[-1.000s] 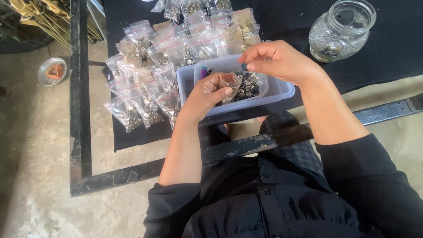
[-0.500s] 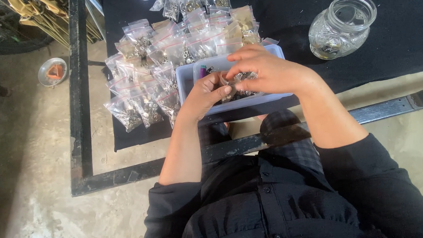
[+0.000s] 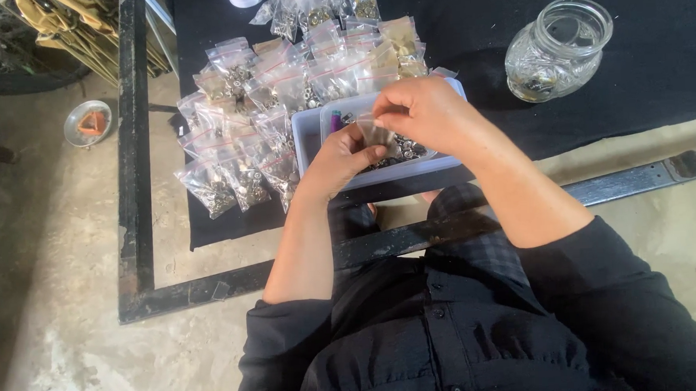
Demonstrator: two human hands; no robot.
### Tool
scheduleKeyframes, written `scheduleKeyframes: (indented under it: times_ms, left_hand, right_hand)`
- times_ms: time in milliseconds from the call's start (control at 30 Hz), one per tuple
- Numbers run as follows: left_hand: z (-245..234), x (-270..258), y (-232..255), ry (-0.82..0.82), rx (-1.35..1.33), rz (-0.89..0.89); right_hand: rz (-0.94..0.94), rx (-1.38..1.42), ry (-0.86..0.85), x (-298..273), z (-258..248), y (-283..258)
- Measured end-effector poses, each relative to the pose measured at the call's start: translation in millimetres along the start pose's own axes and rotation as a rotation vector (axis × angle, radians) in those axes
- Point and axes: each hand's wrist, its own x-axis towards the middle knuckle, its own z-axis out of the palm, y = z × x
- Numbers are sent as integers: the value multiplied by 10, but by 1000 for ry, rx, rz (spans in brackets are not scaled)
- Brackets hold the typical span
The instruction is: Packaging small metal components into individual plastic zip-lock bags.
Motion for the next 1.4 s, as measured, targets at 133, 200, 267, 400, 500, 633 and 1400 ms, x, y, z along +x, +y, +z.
scheduleKeyframes:
  times_ms: [133,200,267,400,500,633,1400]
  left_hand:
    - [-16,-2,-78,38,-5,-10]
    - [-69,81,-226,52,-61,36]
    - [-81,55,-185,47,-48,28]
    - [-14,-11,75,24,36,39]
    - [-17,-6,70,34,74,36]
    - [0,2,-13,15,206,3]
    - [94,146,247,-6,412,-331]
  right_hand:
    - [-46,170,102,56,81,163]
    - [-136,426,103,90,129,322]
    - [-80,435,40,65,145,291]
    - [-125,412,82,64,401,587]
    - [-201,278,180,5,488,458]
    - [-263,151,245,-116,471,388]
    - [203,-117,211,1593,-517,2322]
